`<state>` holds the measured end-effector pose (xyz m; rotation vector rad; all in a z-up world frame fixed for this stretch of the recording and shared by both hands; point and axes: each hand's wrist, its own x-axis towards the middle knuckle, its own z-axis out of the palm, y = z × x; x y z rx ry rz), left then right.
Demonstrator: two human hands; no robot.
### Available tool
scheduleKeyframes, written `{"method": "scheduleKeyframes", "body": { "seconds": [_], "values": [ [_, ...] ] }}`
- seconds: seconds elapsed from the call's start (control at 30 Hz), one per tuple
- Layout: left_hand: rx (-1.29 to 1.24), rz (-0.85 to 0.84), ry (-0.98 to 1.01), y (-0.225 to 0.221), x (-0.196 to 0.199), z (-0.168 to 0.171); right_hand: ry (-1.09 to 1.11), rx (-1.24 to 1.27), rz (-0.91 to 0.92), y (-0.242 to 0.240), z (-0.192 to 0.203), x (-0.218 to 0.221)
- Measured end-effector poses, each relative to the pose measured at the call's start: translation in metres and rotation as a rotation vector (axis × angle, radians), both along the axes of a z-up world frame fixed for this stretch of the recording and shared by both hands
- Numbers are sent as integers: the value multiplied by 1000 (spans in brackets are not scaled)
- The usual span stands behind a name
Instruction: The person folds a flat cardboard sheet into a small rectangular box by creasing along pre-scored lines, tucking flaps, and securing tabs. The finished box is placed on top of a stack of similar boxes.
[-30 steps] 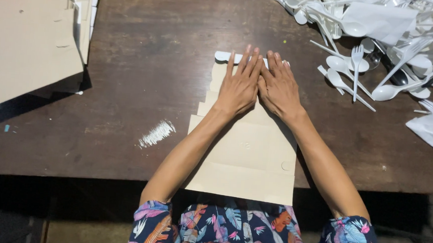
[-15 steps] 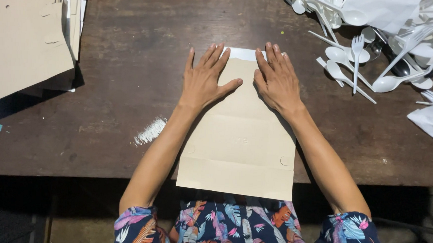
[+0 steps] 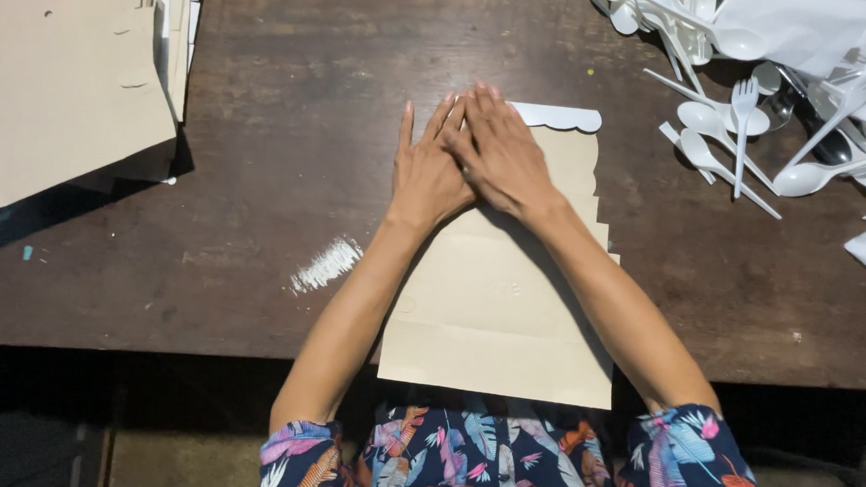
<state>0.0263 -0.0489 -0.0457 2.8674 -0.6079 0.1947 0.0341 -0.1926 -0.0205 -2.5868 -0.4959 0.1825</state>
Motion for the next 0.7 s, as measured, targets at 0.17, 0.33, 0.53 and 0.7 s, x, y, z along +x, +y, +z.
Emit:
{"method": "scheduleKeyframes", "body": {
  "seconds": [0.17,0.33,0.53,0.7],
  "values": [
    [-103,5,46,-1,-1,2,-85,-115,-17,-39,-1,-18],
    [-125,26,73,-2,-5,11,-120,-176,-109,-76,4,-34],
    [-76,34,17,-11,-1,7,-130,-206,-204,-89,-2,-46],
    [-79,-115,69,-67,-5,2,-191,-219,-197,-96,-20,-43]
  ]
}}
